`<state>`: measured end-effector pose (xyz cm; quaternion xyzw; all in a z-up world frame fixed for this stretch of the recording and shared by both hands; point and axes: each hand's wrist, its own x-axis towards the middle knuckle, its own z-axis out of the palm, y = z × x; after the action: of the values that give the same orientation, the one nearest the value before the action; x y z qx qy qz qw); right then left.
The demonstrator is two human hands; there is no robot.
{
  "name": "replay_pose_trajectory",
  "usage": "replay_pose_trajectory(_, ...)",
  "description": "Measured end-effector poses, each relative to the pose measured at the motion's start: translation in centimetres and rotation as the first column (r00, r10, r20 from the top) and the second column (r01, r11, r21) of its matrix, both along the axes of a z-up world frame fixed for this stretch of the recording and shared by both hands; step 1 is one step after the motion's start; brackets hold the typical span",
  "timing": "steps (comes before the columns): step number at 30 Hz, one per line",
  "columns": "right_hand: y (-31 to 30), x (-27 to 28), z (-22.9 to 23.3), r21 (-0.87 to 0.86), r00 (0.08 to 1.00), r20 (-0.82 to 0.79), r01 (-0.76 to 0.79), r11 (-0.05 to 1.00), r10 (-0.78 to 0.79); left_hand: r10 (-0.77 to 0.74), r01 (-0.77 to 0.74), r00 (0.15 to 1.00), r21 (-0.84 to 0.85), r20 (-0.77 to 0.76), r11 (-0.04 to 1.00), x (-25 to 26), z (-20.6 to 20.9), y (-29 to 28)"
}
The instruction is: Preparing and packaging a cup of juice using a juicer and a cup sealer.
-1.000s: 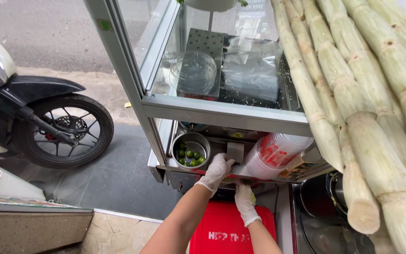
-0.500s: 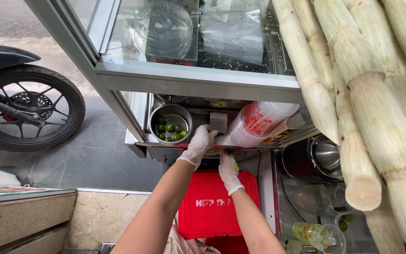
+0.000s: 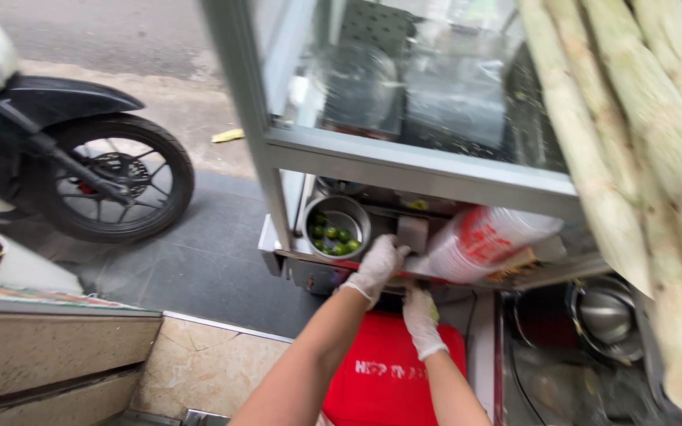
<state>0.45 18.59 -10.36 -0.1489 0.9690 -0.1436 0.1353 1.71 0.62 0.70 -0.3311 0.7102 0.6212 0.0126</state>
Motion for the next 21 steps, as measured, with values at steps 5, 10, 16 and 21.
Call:
replay_pose_trajectory(5,0.6,-0.9,-1.5,-0.030,0.996,-0.026,-0.083,0.996,0.083,0.017,-0.018,1.000,-0.035,-0.026,0.999,0.7,0.2,-0.1)
replay_pose_trajectory(10,0.1,-1.3,-1.2,0.033,0.994,0.033,-0.107,0.994,0.106,0.007,-0.007,1.000,-0.024,0.000,1.000,1.1,0.7,-0.5)
replay_pose_trajectory(16,0.1,-2.0,-2.0,0.035,0.994,0.052,-0.102,0.994,0.100,0.016,-0.015,1.000,0.038,-0.015,0.999,2.0,2.9,-1.3)
replay_pose_trajectory(21,-0.1,-2.5,-2.7,0.105,0.996,0.070,-0.059,0.993,0.052,-0.020,0.021,1.000,0.101,-0.009,0.995,2.8,4.5,-1.6)
